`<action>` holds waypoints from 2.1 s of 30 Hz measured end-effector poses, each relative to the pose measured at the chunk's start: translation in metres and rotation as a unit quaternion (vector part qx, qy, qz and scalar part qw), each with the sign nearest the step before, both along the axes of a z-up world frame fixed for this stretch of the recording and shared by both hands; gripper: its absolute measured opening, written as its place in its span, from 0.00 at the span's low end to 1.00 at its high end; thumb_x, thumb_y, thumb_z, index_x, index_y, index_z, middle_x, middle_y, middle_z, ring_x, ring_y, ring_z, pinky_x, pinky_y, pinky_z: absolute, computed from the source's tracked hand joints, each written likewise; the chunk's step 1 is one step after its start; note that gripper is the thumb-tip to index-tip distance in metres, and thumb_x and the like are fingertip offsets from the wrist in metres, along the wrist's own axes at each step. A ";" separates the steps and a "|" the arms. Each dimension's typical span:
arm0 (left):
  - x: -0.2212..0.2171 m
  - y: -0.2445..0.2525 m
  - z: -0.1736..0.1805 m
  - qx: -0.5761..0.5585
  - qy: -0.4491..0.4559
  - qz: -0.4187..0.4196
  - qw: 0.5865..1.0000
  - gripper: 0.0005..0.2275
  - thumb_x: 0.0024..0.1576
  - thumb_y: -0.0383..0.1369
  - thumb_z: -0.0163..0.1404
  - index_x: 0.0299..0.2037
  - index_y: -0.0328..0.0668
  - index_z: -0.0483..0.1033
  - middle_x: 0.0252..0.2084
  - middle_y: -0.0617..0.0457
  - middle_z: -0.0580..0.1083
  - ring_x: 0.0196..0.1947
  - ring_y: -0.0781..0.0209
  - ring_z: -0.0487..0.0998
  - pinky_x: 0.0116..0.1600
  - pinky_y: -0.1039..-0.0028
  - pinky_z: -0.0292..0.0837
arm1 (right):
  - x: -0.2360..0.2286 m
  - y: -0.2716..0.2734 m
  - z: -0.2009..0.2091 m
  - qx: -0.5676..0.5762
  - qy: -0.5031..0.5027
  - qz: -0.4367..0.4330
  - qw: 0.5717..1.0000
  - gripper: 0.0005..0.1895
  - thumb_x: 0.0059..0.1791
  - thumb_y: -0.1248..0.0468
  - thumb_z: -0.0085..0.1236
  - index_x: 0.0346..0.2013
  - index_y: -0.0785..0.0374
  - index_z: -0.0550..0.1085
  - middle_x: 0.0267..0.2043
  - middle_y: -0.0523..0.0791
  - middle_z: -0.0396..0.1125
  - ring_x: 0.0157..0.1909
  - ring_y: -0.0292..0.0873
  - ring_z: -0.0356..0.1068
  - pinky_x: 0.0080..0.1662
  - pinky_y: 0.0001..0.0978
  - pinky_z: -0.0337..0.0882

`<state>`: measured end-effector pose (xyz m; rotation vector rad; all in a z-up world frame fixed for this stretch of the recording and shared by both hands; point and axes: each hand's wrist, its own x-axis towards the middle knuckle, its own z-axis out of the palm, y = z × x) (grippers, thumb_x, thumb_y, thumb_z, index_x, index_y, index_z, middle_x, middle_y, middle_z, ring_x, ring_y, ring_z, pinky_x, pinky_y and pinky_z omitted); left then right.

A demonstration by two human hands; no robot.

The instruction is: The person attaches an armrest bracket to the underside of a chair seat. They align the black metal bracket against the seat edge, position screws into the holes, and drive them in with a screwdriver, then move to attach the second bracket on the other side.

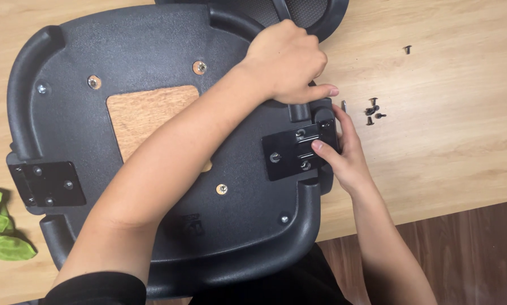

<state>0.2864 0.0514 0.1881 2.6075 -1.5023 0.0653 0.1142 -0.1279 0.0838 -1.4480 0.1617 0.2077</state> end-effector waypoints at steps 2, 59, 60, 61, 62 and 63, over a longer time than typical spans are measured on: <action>-0.005 -0.002 0.002 0.001 0.004 -0.001 1.000 0.29 0.57 0.60 0.49 0.18 0.43 0.80 0.19 0.43 0.76 0.26 0.42 0.80 0.32 0.58 0.74 | 0.002 -0.011 -0.016 0.042 0.010 0.028 0.999 0.48 0.46 0.66 0.64 0.76 0.65 0.50 0.58 0.50 0.68 0.57 0.41 0.71 0.58 0.34 0.72; -0.048 0.019 0.012 -0.028 0.009 -0.087 0.996 0.38 0.18 0.69 0.64 0.26 0.42 0.82 0.28 0.56 0.77 0.36 0.52 0.77 0.39 0.62 0.68 | -0.088 0.014 -0.024 0.042 -0.023 -0.069 0.996 0.46 0.49 0.68 0.60 0.76 0.63 0.46 0.61 0.53 0.65 0.59 0.43 0.69 0.57 0.35 0.72; -0.048 0.020 0.013 -0.027 0.014 -0.081 0.996 0.39 0.18 0.69 0.64 0.27 0.41 0.82 0.28 0.56 0.77 0.36 0.52 0.77 0.38 0.61 0.68 | -0.089 0.015 -0.027 0.039 -0.019 -0.070 0.997 0.46 0.49 0.67 0.60 0.76 0.63 0.46 0.58 0.54 0.67 0.57 0.43 0.70 0.56 0.35 0.73; -0.047 0.020 0.014 -0.026 0.013 -0.082 0.996 0.39 0.18 0.69 0.64 0.27 0.41 0.82 0.28 0.56 0.77 0.36 0.52 0.77 0.38 0.61 0.68 | -0.088 0.016 -0.027 0.040 -0.021 -0.071 0.996 0.46 0.49 0.67 0.60 0.76 0.63 0.46 0.58 0.54 0.67 0.57 0.43 0.70 0.56 0.35 0.73; -0.048 0.021 0.014 -0.026 0.013 -0.081 0.996 0.38 0.18 0.69 0.64 0.27 0.42 0.82 0.28 0.56 0.77 0.36 0.52 0.77 0.39 0.61 0.69 | -0.088 0.017 -0.027 0.032 -0.021 -0.075 0.996 0.45 0.50 0.66 0.59 0.76 0.63 0.46 0.58 0.54 0.67 0.56 0.43 0.70 0.56 0.35 0.73; -0.049 0.021 0.014 -0.026 0.013 -0.081 0.996 0.38 0.18 0.69 0.64 0.27 0.42 0.82 0.28 0.56 0.77 0.37 0.52 0.77 0.40 0.61 0.69 | -0.088 0.019 -0.027 0.023 -0.021 -0.079 0.996 0.45 0.50 0.65 0.59 0.77 0.63 0.45 0.58 0.54 0.67 0.56 0.43 0.71 0.56 0.35 0.73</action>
